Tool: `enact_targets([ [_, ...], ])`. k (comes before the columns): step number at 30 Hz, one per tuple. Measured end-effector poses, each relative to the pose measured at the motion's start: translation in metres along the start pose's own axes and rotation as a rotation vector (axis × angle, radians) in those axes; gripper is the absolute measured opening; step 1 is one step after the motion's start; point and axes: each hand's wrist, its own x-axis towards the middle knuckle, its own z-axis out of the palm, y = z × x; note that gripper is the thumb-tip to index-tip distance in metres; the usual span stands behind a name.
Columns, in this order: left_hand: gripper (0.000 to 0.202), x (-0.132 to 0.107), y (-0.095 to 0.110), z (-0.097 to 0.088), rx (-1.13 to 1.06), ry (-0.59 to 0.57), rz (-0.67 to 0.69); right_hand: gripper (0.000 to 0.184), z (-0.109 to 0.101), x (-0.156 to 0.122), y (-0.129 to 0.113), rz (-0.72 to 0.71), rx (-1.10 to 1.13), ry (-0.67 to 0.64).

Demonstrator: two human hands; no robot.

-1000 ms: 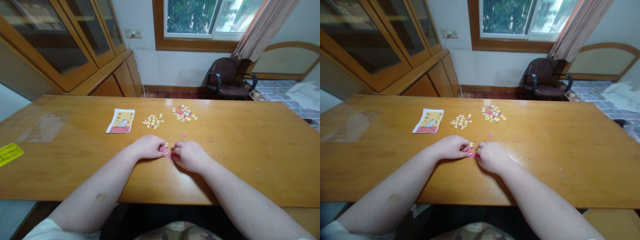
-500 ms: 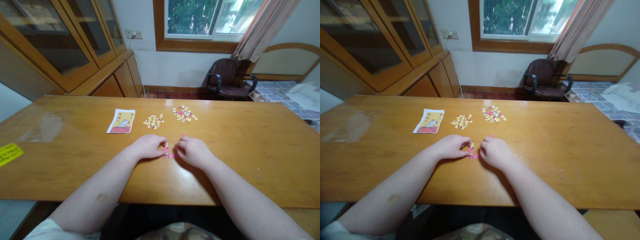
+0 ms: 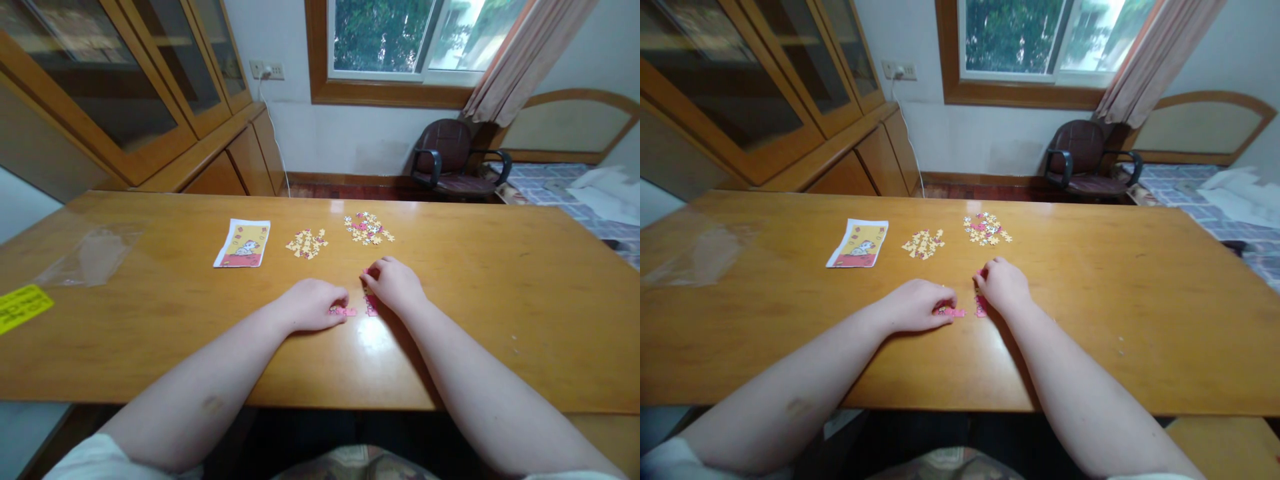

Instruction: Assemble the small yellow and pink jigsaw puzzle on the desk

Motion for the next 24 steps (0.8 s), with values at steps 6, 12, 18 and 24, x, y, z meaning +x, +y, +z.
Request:
enact_targets([
  [6,0.022,0.0012,0.0003,0.0042,0.017,0.004,-0.015,0.029,-0.0007,0.0004,0.0012,-0.051,-0.005,-0.001],
  [12,0.022,0.0017,0.0018,0.0049,0.010,-0.014,-0.032,0.023,-0.0008,-0.0003,0.0016,-0.089,0.048,-0.025],
  [18,0.025,0.0030,0.0031,0.0077,-0.002,-0.011,-0.032,0.020,-0.0004,0.0003,0.0006,-0.065,0.089,-0.056],
  [24,0.026,0.0041,0.0045,0.0092,-0.018,-0.004,-0.049,0.017,0.0003,0.0007,0.0012,-0.065,0.127,-0.062],
])
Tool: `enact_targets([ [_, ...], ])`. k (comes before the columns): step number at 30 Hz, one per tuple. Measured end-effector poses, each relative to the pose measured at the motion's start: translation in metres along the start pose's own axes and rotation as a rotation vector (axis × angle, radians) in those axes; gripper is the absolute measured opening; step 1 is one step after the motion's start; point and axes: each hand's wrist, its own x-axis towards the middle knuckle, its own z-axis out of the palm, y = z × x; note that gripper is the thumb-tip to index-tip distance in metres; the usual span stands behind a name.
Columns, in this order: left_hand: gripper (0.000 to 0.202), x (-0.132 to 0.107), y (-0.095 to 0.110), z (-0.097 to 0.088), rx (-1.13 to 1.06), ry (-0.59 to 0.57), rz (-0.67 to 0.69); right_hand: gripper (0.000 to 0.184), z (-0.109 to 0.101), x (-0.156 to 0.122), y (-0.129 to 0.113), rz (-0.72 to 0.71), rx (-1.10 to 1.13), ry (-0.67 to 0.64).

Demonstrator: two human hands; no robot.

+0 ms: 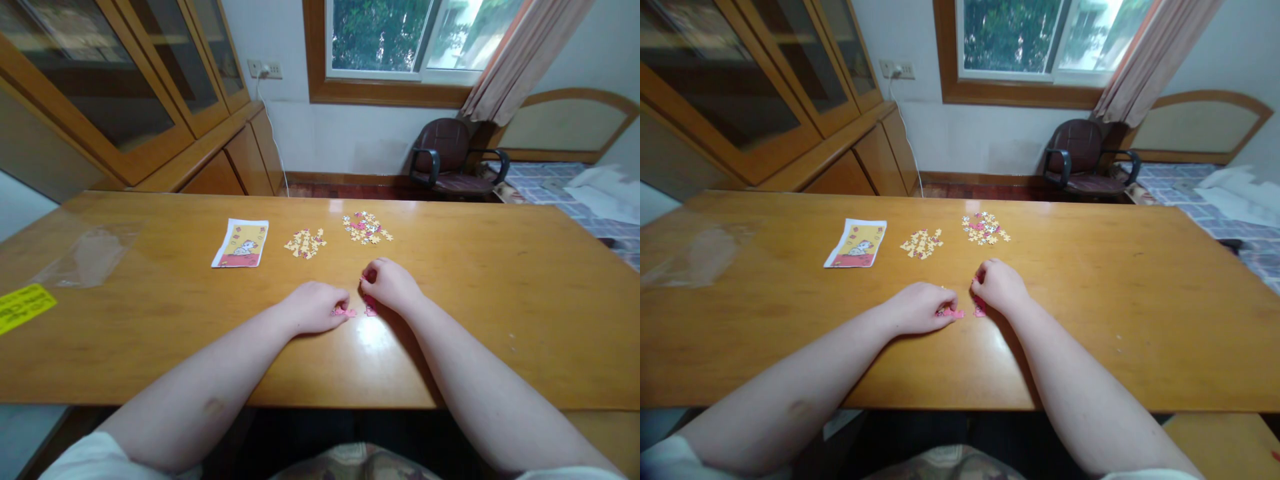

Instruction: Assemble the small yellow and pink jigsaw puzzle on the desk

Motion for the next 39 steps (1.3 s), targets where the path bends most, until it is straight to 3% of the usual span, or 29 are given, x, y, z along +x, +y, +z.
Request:
enact_targets([
  [18,0.021,0.002,0.001,0.006,0.004,0.041,0.029,0.022,0.004,0.005,0.011,0.029,0.017,0.114],
  [35,0.025,-0.001,-0.003,0.001,-0.030,0.077,0.027,0.020,0.006,0.013,0.015,0.035,-0.026,0.114],
  [39,0.023,-0.002,-0.002,-0.001,-0.031,0.072,0.028,0.019,-0.003,0.007,0.012,0.013,-0.013,0.173],
])
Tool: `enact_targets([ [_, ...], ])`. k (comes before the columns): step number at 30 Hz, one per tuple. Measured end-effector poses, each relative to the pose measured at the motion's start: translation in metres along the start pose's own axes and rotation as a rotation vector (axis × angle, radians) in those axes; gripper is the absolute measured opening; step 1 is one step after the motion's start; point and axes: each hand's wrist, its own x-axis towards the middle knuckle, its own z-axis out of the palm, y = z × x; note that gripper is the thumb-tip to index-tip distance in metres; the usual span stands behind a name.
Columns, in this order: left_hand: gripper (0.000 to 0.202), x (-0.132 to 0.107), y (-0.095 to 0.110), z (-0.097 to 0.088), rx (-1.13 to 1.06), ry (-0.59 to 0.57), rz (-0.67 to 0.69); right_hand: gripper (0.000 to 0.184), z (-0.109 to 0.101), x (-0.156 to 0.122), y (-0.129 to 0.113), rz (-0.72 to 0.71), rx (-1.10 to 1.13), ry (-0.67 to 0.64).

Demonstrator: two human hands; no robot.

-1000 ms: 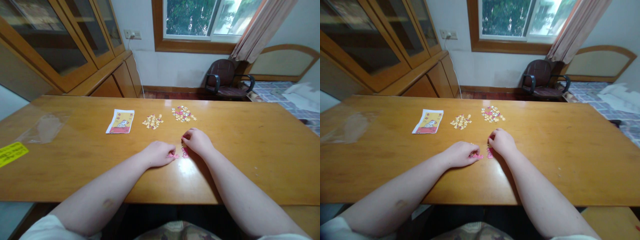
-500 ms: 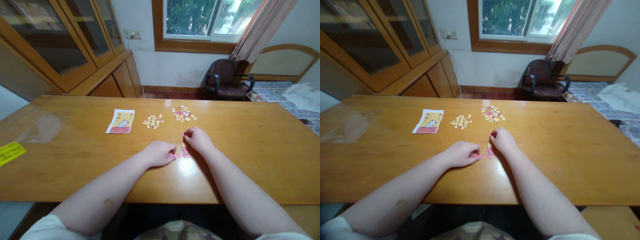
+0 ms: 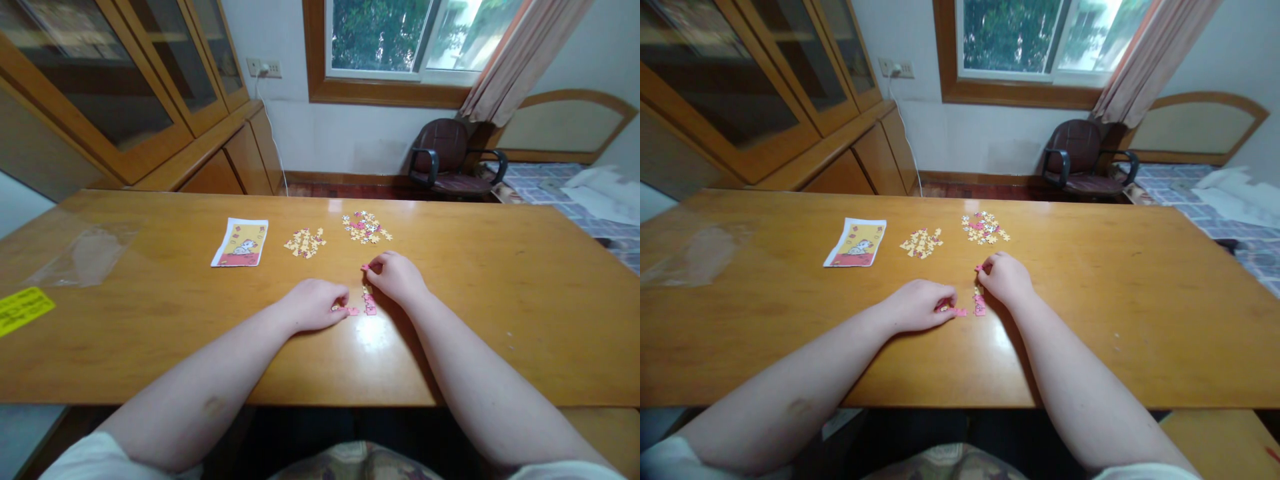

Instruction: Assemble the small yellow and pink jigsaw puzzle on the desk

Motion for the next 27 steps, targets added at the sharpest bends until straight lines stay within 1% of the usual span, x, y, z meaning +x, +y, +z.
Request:
enact_targets([
  [3,0.022,-0.001,0.000,-0.001,0.000,0.002,0.004,0.018,-0.023,-0.013,-0.007,-0.043,0.017,0.139],
  [5,0.022,-0.002,-0.001,-0.001,0.007,-0.002,0.025,0.019,-0.039,-0.025,-0.012,-0.082,-0.022,0.233],
  [6,0.020,-0.002,-0.001,-0.001,0.012,-0.007,0.047,0.020,-0.045,-0.031,-0.014,-0.116,-0.055,0.242],
  [8,0.018,-0.002,-0.002,0.000,0.026,-0.011,0.093,0.021,-0.050,-0.042,-0.016,-0.217,-0.109,0.185],
  [10,0.020,-0.002,-0.003,0.000,0.038,-0.012,0.121,0.022,-0.045,-0.051,-0.014,-0.329,-0.159,0.099],
  [12,0.022,-0.002,-0.003,0.000,0.046,-0.017,0.126,0.023,-0.033,-0.056,-0.010,-0.406,-0.193,0.050],
  [16,0.021,-0.002,-0.002,-0.001,0.041,-0.034,0.131,0.020,-0.013,-0.064,-0.006,-0.490,-0.143,0.015],
  [20,0.018,-0.002,-0.003,-0.002,0.031,-0.032,0.145,0.018,-0.006,-0.067,-0.005,-0.500,-0.077,-0.048],
  [27,0.021,-0.003,-0.001,-0.002,0.046,-0.029,0.160,0.022,-0.005,-0.062,0.000,-0.465,-0.042,-0.136],
])
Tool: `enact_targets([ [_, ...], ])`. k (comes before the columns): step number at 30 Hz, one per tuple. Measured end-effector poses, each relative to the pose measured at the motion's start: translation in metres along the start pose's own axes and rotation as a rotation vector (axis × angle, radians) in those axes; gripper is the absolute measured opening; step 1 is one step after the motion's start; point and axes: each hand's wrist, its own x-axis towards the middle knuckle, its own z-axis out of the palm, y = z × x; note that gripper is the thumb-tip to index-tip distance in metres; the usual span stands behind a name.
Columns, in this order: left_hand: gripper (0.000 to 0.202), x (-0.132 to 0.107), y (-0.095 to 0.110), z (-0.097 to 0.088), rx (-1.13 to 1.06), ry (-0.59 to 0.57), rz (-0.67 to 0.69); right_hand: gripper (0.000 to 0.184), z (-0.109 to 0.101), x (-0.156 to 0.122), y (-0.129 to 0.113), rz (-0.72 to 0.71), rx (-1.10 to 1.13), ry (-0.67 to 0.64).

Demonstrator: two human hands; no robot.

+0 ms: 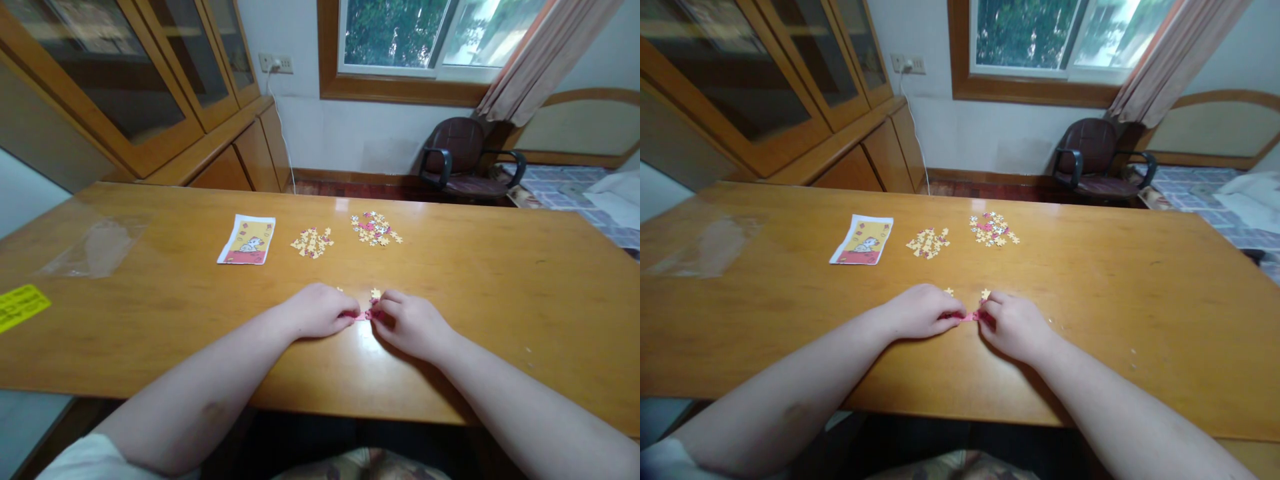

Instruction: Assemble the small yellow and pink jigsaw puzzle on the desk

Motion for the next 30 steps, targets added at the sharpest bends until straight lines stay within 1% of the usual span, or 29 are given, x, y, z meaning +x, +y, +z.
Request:
enact_targets([
  [12,0.022,0.000,0.001,0.002,-0.015,-0.008,0.003,0.023,0.004,0.001,-0.003,-0.002,0.016,-0.029],
  [19,0.023,-0.001,0.003,0.002,-0.017,-0.008,0.018,0.021,-0.008,0.001,0.000,0.004,0.061,-0.029],
  [22,0.026,-0.001,0.004,0.003,-0.020,-0.020,0.036,0.020,-0.012,0.001,0.003,0.001,0.068,-0.049],
  [26,0.033,-0.001,0.005,0.003,-0.032,-0.028,0.036,0.023,-0.013,0.002,0.008,-0.019,0.071,-0.101],
  [30,0.033,-0.001,0.005,0.004,-0.037,-0.032,0.036,0.023,-0.011,0.002,0.010,-0.034,0.070,-0.122],
])
